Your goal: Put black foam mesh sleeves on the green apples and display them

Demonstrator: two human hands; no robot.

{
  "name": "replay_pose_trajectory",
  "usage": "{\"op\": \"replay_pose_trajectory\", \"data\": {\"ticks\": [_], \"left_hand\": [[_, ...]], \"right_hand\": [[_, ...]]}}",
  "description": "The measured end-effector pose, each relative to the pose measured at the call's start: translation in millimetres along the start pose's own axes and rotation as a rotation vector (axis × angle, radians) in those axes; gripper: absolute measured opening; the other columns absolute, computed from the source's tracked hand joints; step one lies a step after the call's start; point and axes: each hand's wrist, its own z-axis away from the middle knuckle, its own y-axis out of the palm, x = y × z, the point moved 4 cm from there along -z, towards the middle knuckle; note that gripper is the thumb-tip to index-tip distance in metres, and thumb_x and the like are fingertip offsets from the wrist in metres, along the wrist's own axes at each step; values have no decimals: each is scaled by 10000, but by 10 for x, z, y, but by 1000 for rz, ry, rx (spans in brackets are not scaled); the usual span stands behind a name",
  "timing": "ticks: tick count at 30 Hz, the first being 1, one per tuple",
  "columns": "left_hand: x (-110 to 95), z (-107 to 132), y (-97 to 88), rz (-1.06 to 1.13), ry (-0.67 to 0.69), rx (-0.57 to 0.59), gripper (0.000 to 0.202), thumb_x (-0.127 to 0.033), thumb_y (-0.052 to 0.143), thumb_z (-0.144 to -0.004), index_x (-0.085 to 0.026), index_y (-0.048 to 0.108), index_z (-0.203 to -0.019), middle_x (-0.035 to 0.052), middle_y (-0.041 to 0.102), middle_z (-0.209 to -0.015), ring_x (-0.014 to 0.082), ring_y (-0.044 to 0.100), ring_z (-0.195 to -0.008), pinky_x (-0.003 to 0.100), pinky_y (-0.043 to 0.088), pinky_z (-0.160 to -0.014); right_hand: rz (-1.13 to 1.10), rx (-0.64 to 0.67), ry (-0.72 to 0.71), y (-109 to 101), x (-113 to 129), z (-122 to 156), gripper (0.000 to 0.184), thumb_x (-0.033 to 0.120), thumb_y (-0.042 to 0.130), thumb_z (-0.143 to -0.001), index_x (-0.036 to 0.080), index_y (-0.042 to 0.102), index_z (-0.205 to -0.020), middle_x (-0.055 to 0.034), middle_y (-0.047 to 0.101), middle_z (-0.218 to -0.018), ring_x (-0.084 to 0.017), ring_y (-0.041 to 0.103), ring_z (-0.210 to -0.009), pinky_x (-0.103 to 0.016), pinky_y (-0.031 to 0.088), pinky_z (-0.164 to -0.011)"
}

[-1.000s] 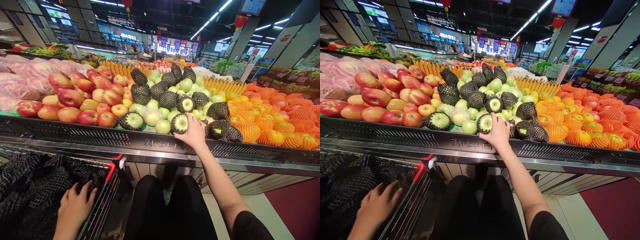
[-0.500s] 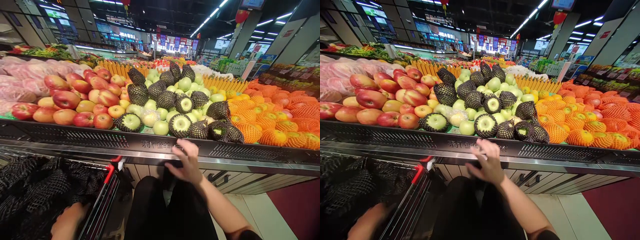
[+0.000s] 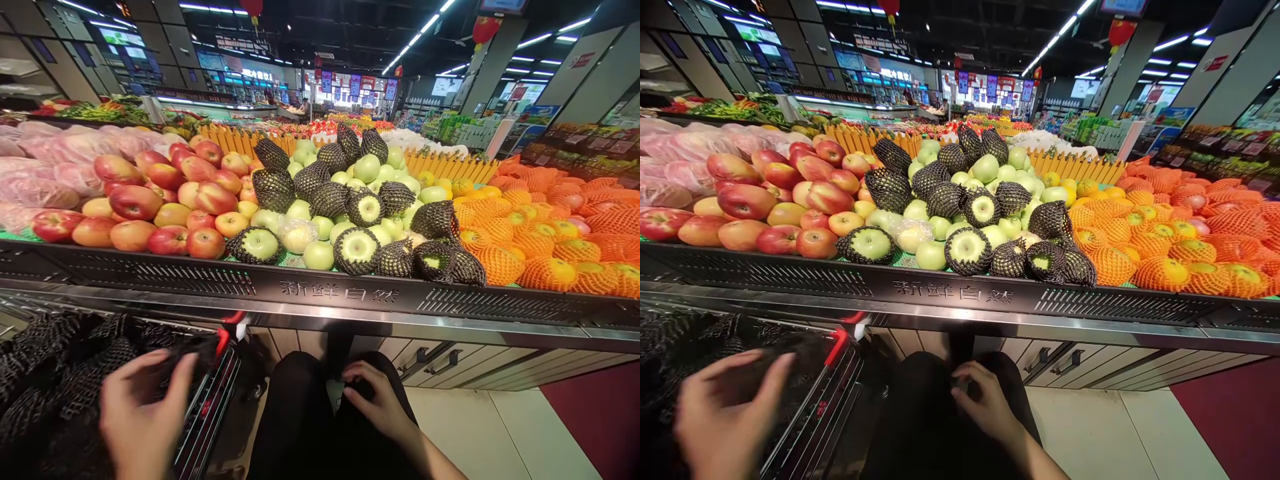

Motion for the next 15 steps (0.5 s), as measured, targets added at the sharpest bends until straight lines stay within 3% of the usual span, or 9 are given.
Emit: {"op": "replay_pose_trajectory", "data": {"ticks": [1,2,4,6,8,10,12,15], "left_hand": [[-219,161,225,164,11,120,563,-370,886,-582,-296,597,-1060,-18,656,-927,210,628,-821,362,525,-746],[-375,334,479,319,-43,364,593,-350,869,-620,-295,580,-1135,-14,662,-891,187,629,-789,308,528,-693],[-556,670,853,511,-169,711,519,-352,824,-711,-251,592,-1163,4,662,-856,152,629,-748,251,525,-665],[-614,930,1078,598,-288,900,384,-364,797,-759,-205,624,-1062,22,667,-874,137,637,-787,225,525,-713],[-631,1095,1211,624,-367,972,319,-380,790,-766,-186,618,-953,15,653,-864,126,622,-800,208,505,-725],[-650,1180,1296,597,-394,992,299,-396,771,-779,-184,597,-899,-14,603,-794,104,565,-736,184,457,-666],[-673,1202,1347,527,-376,984,290,-413,747,-795,-183,582,-858,-32,553,-741,87,488,-671,173,389,-602],[-690,1176,1368,431,-326,958,300,-444,721,-810,-178,584,-825,-29,545,-733,82,427,-632,188,328,-564]], "right_hand": [[-124,4,42,20,11,-13,255,395,625,-935,252,654,-1143,-75,670,-1095,-205,631,-1002,-367,494,-895],[-245,20,63,47,36,-32,356,458,635,-922,276,621,-1227,-83,658,-1171,-213,626,-1040,-379,483,-919],[-456,80,51,107,121,-82,604,573,658,-873,326,496,-1400,-102,567,-1390,-244,582,-1192,-414,446,-1001],[-589,127,-4,131,231,-132,796,634,715,-793,346,420,-1474,-98,472,-1511,-271,495,-1332,-437,382,-1094],[-653,123,-41,107,318,-168,811,592,797,-729,354,482,-1437,-69,510,-1487,-265,467,-1368,-423,342,-1140],[-650,69,-28,51,356,-186,708,471,867,-691,364,589,-1334,-29,618,-1360,-232,545,-1279,-378,388,-1102],[-602,-23,35,-22,343,-185,496,374,881,-694,340,698,-1154,12,704,-1139,-174,630,-1076,-299,464,-971],[-606,-162,144,-126,291,-164,211,363,848,-739,267,738,-892,48,684,-840,-102,613,-798,-212,476,-769]]}}
